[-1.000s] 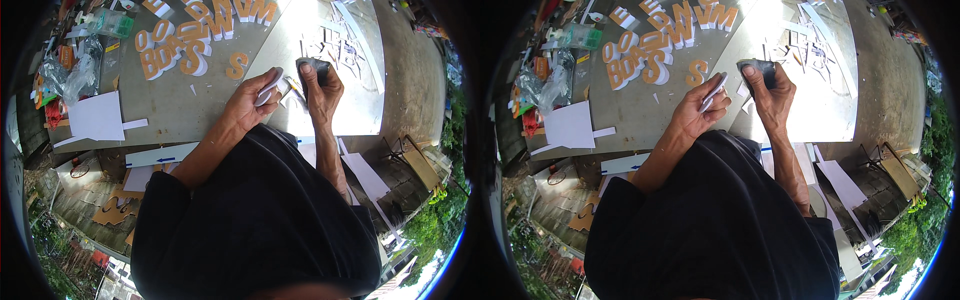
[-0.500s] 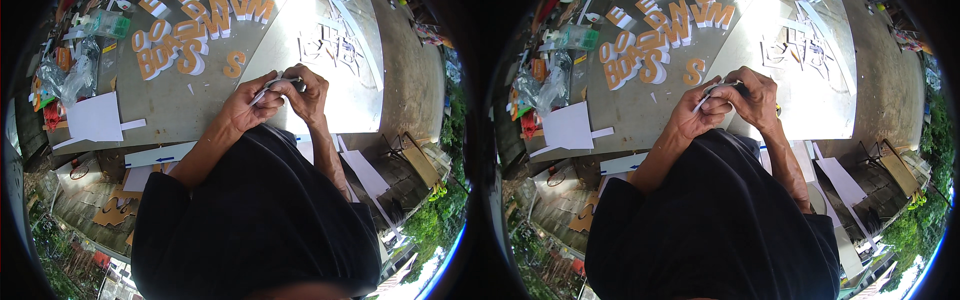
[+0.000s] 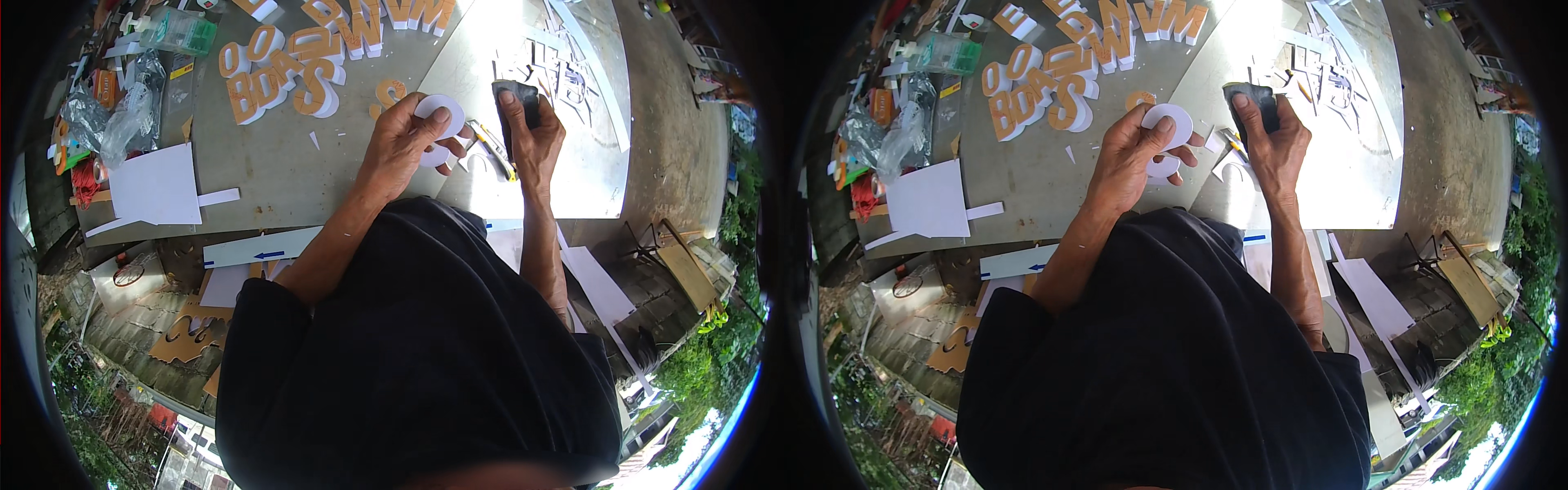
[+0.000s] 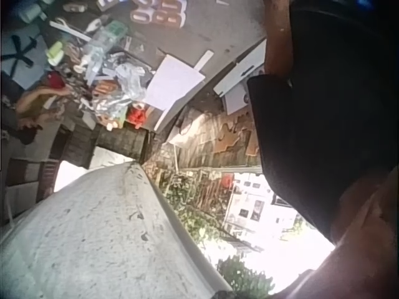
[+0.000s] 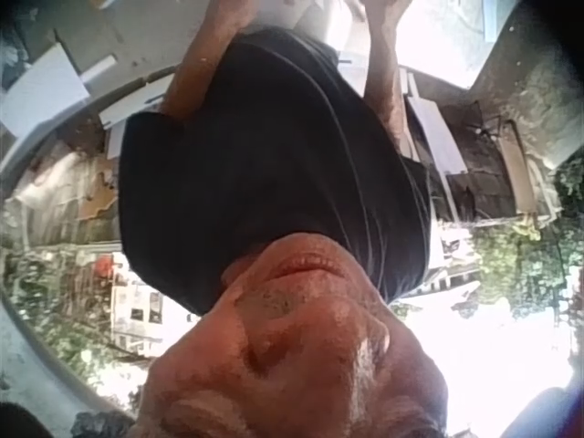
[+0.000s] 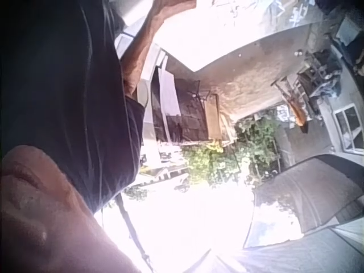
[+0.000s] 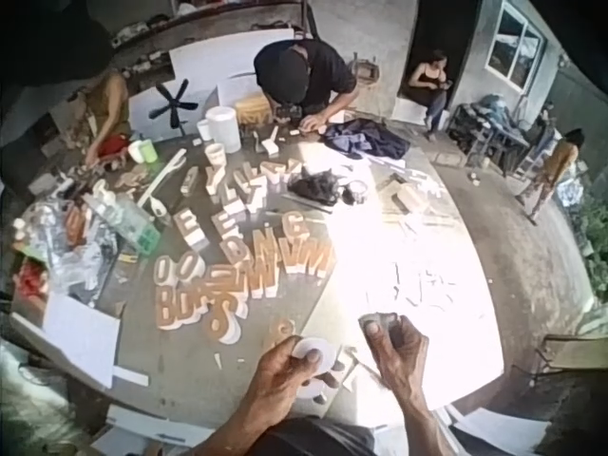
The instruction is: The recorder is assembling 3D foam letters by gluing paper cutouts to foam backings and refining the edges.
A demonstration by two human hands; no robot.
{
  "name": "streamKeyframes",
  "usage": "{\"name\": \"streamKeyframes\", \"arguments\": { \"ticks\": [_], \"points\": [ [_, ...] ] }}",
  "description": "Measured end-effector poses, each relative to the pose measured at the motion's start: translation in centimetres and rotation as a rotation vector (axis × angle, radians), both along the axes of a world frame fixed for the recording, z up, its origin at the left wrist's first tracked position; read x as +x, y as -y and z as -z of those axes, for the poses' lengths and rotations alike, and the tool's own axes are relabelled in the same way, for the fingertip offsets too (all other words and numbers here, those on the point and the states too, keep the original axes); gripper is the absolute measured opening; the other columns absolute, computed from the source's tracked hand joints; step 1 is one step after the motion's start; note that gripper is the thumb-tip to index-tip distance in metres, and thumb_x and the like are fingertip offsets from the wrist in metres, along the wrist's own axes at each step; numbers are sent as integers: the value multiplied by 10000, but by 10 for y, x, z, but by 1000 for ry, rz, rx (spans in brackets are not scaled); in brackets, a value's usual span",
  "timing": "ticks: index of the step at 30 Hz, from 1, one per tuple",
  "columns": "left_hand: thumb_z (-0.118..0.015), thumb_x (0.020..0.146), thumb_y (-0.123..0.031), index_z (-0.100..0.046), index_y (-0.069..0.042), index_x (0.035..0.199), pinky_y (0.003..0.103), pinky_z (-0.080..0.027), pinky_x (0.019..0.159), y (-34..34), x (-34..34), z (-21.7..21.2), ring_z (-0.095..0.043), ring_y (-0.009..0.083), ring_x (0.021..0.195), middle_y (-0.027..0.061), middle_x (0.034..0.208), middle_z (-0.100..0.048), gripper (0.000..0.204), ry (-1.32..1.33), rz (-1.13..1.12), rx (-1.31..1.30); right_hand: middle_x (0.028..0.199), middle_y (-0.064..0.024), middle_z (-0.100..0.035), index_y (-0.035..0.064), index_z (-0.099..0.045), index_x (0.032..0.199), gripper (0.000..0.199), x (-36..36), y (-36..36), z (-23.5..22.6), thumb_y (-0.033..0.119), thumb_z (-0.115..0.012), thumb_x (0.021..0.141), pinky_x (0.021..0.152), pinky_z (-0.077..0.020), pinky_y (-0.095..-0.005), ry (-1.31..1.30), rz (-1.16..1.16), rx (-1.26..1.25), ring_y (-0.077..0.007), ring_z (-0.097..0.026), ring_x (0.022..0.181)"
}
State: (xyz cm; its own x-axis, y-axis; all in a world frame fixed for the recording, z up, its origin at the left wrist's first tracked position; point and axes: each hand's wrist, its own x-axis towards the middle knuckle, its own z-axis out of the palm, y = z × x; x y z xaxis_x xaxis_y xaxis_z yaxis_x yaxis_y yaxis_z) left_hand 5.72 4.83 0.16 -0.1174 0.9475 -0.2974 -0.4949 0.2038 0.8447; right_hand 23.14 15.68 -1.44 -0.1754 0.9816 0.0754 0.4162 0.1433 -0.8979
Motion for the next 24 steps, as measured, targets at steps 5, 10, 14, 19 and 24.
{"name": "streamKeyframes", "arguments": {
  "ticks": [5,10,14,19,24],
  "points": [
    [-659,932,-144,-566,17,1158,294,-571,615,-2,-3,10,-688,173,844,174,1016,-720,294,-139,7,81,700,-100,-680,-34,-709,908,487,3,3,1,447,-759,856,624,-498,-301,-94,-17,-22,-149,-613,645],
    [-687,903,-120,-566,25,1162,290,-570,624,0,-1,6,-687,167,846,176,1022,-722,320,-183,50,35,708,-96,-689,-26,-712,911,479,2,11,-17,447,-758,856,606,-486,-307,-53,-45,-90,-146,-609,630],
    [-717,883,-123,-601,37,1138,263,-555,591,0,-2,8,-688,153,787,168,1002,-728,322,-262,67,10,675,-92,-676,-25,-712,897,468,-7,15,-28,439,-758,858,582,-477,-303,-20,-107,-86,-141,-601,608],
    [-769,847,-200,-689,43,1009,256,-555,514,1,0,17,-715,167,723,139,864,-720,303,-308,54,57,652,-99,-667,-19,-708,910,441,-13,16,-29,412,-779,845,536,-473,-291,-18,-133,-141,-143,-610,593],
    [-779,831,-216,-731,5,935,232,-477,454,0,-3,13,-624,106,524,82,691,-701,249,-452,94,30,648,-86,-659,-5,-711,916,404,-9,14,-27,380,-796,829,516,-456,-276,-92,-253,-257,-131,-600,582]
  ]
}}
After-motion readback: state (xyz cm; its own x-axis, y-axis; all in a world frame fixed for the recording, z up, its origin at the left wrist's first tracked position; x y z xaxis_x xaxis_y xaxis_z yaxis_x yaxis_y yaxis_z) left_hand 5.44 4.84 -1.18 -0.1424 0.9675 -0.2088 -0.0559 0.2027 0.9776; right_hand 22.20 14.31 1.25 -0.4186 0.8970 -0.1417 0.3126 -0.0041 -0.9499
